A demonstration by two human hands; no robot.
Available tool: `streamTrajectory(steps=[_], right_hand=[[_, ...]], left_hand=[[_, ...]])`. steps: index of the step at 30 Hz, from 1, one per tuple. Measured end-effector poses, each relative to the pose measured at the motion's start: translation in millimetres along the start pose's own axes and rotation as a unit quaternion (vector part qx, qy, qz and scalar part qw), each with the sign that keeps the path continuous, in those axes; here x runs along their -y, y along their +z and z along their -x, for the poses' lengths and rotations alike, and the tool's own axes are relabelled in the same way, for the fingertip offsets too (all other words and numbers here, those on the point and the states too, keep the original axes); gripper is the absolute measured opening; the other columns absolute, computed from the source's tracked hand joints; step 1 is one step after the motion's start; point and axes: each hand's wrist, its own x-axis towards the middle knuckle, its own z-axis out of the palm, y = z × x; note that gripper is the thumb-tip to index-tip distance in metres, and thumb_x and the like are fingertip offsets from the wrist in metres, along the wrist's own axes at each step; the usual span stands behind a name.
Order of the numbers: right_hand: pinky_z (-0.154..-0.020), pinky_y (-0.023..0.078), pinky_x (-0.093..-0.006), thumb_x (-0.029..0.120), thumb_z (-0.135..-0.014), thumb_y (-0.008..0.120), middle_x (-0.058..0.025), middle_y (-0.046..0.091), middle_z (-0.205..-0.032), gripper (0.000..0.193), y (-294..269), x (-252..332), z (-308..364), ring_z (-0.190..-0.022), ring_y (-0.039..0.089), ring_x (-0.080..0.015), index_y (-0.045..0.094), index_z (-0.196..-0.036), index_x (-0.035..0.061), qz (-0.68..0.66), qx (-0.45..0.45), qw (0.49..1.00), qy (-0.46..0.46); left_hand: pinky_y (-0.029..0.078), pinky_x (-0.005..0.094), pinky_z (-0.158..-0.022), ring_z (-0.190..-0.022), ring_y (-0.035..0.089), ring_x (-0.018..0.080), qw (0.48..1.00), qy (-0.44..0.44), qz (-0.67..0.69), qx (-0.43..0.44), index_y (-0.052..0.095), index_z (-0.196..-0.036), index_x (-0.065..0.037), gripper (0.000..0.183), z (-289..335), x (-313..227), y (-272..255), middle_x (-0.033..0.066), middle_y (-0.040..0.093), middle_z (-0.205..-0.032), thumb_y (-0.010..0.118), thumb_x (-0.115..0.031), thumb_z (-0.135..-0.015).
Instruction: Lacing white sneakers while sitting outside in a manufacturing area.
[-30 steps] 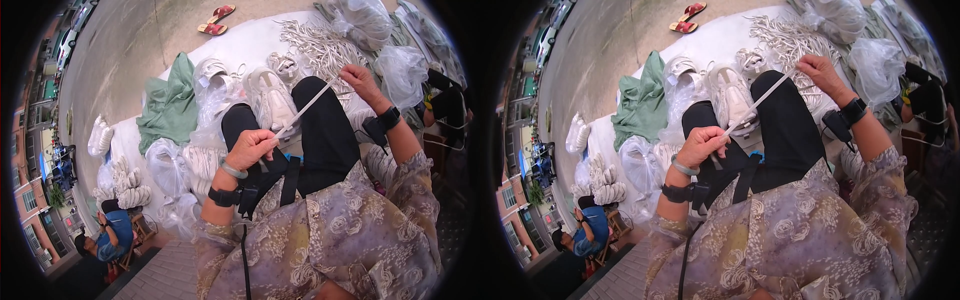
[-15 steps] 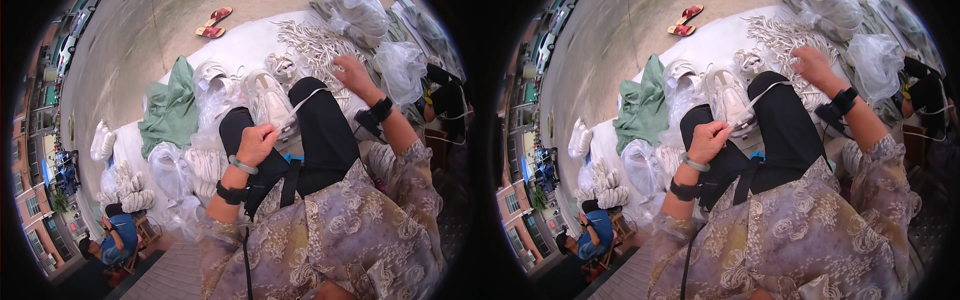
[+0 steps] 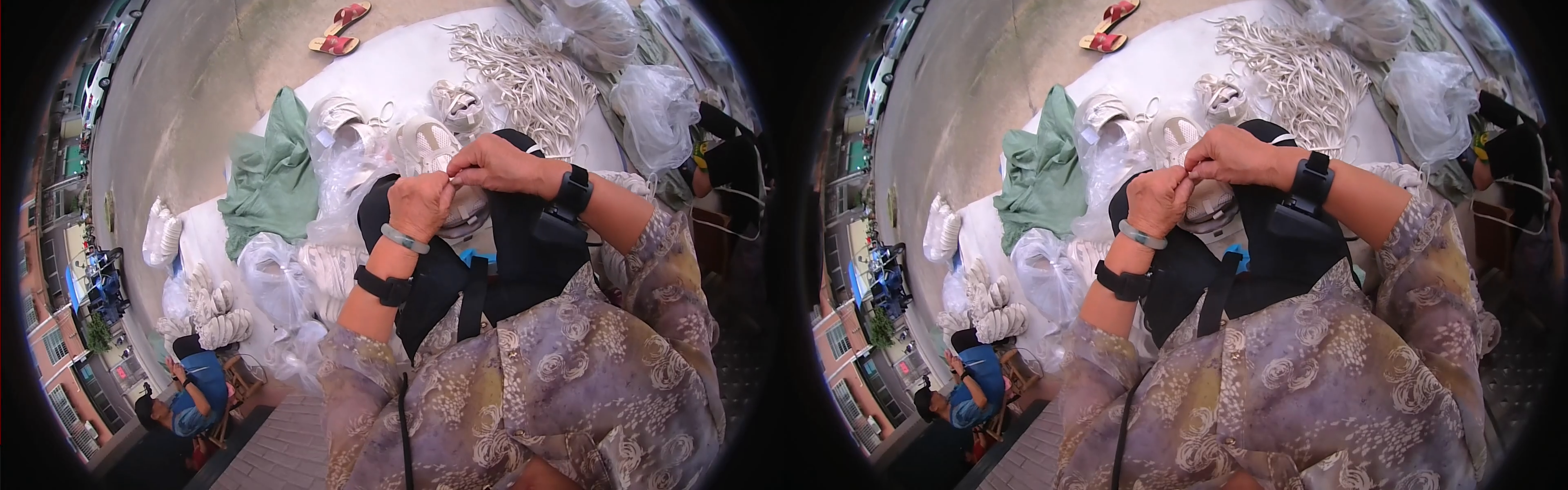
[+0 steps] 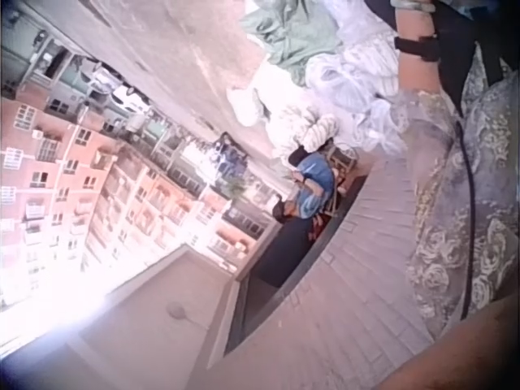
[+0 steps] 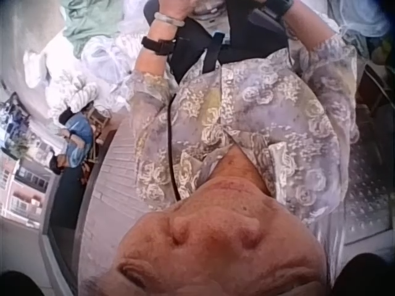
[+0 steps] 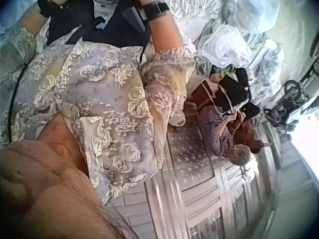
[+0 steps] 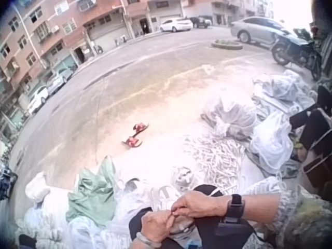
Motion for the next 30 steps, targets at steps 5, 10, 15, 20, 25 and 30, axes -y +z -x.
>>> streamTrajectory(steps=[5,10,15,20,25,30], right_hand=[[-0.064,0.047,-0.0391,0.014,-0.074,0.056,-0.0155,0.062,-0.073,0.014,3,-14,-21,-0.071,0.06,-0.0325,0.064,-0.081,0.0045,0.124,-0.009,0.992,0.012],[-0.065,0.048,-0.043,0.014,-0.074,0.051,-0.0154,0.061,-0.074,0.012,7,-26,-36,-0.075,0.06,-0.0335,0.061,-0.074,0.0072,0.264,-0.047,0.963,0.031],[-0.067,0.048,-0.0424,0.015,-0.073,0.053,-0.0149,0.062,-0.076,0.013,10,-30,-43,-0.077,0.061,-0.0325,0.062,-0.075,0.0064,0.307,-0.009,0.951,0.044],[-0.067,0.049,-0.0413,0.015,-0.071,0.054,-0.0149,0.062,-0.076,0.013,10,-31,-47,-0.077,0.061,-0.0322,0.062,-0.075,0.0056,0.33,0.004,0.943,0.039],[-0.063,0.05,-0.0402,0.012,-0.066,0.055,-0.0154,0.062,-0.074,0.013,11,-32,-51,-0.075,0.062,-0.0321,0.062,-0.072,0.0034,0.331,0.025,0.942,0.058],[-0.064,0.05,-0.0403,0.012,-0.064,0.056,-0.0163,0.062,-0.073,0.015,8,-25,-58,-0.075,0.062,-0.0322,0.063,-0.072,0.0019,0.358,0.045,0.932,0.023]], left_hand=[[0.045,0.0389,-0.055,-0.064,0.057,0.0313,0.998,-0.031,-0.03,-0.042,0.058,-0.07,-0.006,0.017,-5,11,12,0.0114,0.056,-0.067,0.061,-0.022,-0.077],[0.045,0.0411,-0.06,-0.068,0.057,0.0333,0.995,-0.093,-0.024,-0.021,0.057,-0.077,-0.006,0.018,-3,18,16,0.0126,0.056,-0.069,0.062,-0.023,-0.076],[0.046,0.0432,-0.063,-0.072,0.058,0.036,0.986,-0.164,0.019,0.029,0.055,-0.082,-0.004,0.023,-1,21,19,0.0154,0.059,-0.074,0.064,-0.024,-0.074],[0.046,0.0435,-0.064,-0.074,0.06,0.0366,0.977,-0.203,0.038,0.051,0.052,-0.089,-0.003,0.03,-1,23,19,0.0181,0.061,-0.077,0.064,-0.026,-0.074],[0.046,0.0456,-0.066,-0.076,0.059,0.0386,0.974,-0.209,0.041,0.077,0.049,-0.095,-0.002,0.034,0,21,16,0.0206,0.061,-0.079,0.062,-0.027,-0.076],[0.045,0.0478,-0.068,-0.077,0.058,0.0413,0.967,-0.226,0.046,0.113,0.047,-0.099,0.0,0.037,0,16,14,0.0245,0.06,-0.08,0.06,-0.028,-0.078]])
